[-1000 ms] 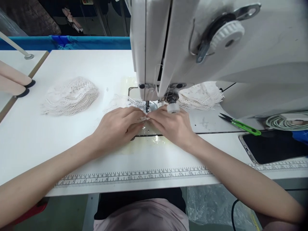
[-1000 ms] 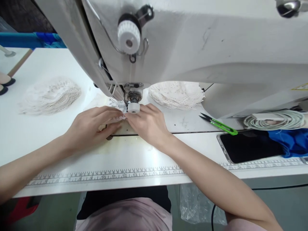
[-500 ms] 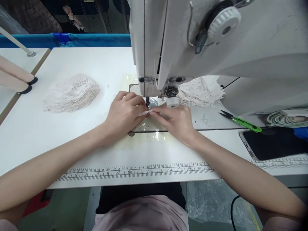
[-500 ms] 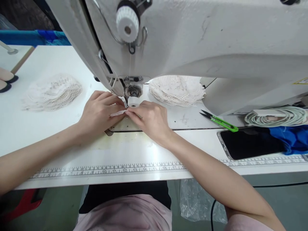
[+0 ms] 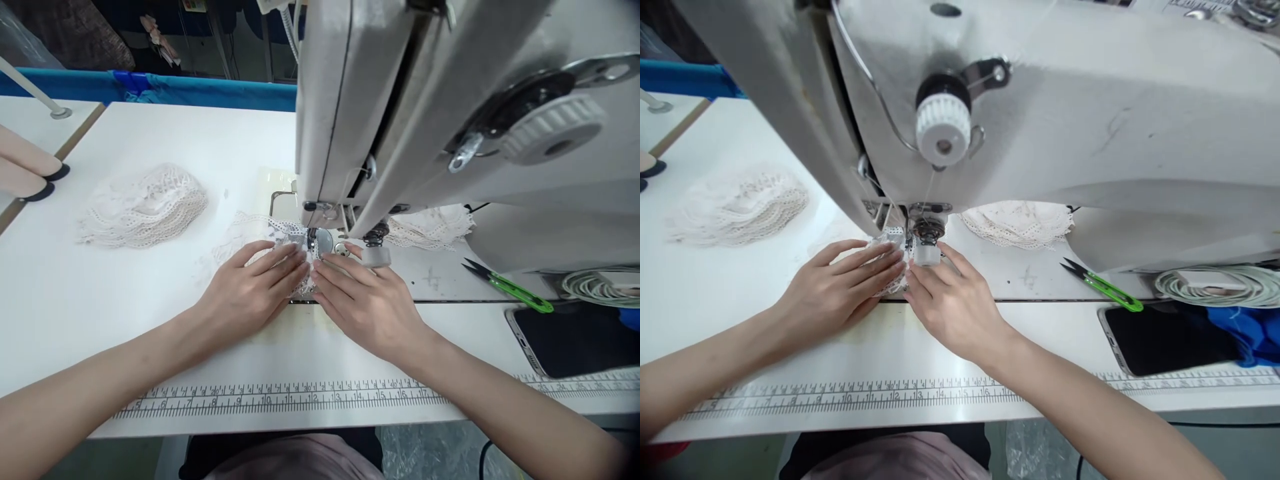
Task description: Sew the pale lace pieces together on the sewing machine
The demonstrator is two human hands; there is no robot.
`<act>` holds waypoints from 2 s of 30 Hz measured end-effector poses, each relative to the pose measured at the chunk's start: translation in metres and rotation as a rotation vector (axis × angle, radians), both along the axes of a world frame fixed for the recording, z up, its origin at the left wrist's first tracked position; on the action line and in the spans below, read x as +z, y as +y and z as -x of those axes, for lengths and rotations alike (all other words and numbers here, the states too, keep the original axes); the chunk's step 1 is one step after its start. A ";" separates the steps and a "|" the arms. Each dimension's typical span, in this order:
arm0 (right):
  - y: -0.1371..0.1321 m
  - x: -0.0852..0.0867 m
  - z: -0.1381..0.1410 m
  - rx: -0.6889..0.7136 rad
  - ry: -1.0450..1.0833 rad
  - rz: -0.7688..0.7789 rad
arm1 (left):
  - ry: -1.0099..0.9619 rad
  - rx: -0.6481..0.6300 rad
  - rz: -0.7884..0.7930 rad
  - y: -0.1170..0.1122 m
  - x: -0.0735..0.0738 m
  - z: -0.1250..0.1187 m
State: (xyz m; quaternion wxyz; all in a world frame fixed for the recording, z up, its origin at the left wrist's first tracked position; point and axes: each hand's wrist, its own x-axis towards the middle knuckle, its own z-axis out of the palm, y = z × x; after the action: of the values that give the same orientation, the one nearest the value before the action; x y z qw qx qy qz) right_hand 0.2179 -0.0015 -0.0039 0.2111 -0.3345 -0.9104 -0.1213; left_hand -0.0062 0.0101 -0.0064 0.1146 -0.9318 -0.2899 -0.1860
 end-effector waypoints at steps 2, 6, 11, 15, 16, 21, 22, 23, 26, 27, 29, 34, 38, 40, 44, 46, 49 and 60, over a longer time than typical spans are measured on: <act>0.000 -0.001 0.000 -0.002 0.023 0.002 | 0.001 0.000 0.002 0.001 0.000 0.000; 0.001 -0.003 0.001 -0.011 0.030 0.000 | 0.020 0.009 -0.009 0.001 0.002 -0.001; 0.002 -0.004 0.001 -0.010 0.044 -0.010 | 0.029 0.022 -0.007 0.002 0.003 -0.002; 0.003 -0.005 0.002 -0.016 0.047 -0.005 | 0.003 0.039 0.013 0.003 0.002 -0.002; 0.003 -0.005 0.002 -0.019 0.043 -0.002 | -0.001 0.041 0.016 0.003 0.002 -0.002; 0.006 -0.007 0.003 -0.029 0.036 -0.003 | -0.007 0.061 0.009 0.006 0.001 -0.002; 0.007 -0.008 0.003 -0.027 0.037 -0.003 | -0.009 0.065 0.005 0.007 0.000 -0.003; 0.008 -0.008 0.003 -0.026 0.037 0.000 | -0.012 0.067 0.001 0.008 0.000 -0.003; 0.010 -0.009 0.003 -0.030 0.035 0.012 | -0.017 0.074 -0.007 0.011 0.000 -0.004; 0.011 -0.009 0.003 -0.031 0.032 0.011 | -0.017 0.079 -0.012 0.012 0.000 -0.004; 0.011 -0.009 0.002 -0.028 0.024 0.000 | -0.014 0.078 -0.029 0.011 0.001 -0.004; 0.009 -0.009 0.001 -0.030 0.014 -0.029 | 0.008 0.046 -0.092 0.003 0.004 -0.004; 0.009 -0.008 0.001 -0.034 0.003 -0.017 | 0.009 0.065 -0.074 0.002 0.005 -0.003; 0.010 -0.008 0.001 -0.039 -0.001 -0.011 | 0.002 0.068 -0.057 0.004 0.004 -0.002; 0.013 -0.007 0.002 -0.061 -0.022 -0.002 | -0.009 0.085 -0.032 0.009 0.003 -0.002; 0.014 -0.007 0.002 -0.066 -0.031 0.000 | -0.012 0.092 -0.034 0.008 0.003 -0.002; 0.014 -0.006 0.002 -0.067 -0.035 -0.009 | -0.021 0.067 -0.066 0.004 0.003 -0.002; 0.016 -0.008 0.003 -0.100 -0.047 -0.034 | -0.040 0.073 -0.036 0.000 0.002 -0.003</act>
State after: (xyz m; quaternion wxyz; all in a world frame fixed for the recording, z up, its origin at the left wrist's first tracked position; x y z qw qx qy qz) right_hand 0.2150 0.0148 -0.0116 0.1891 -0.3732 -0.8949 -0.1551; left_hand -0.0036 0.0104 -0.0044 0.1324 -0.9145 -0.3224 -0.2054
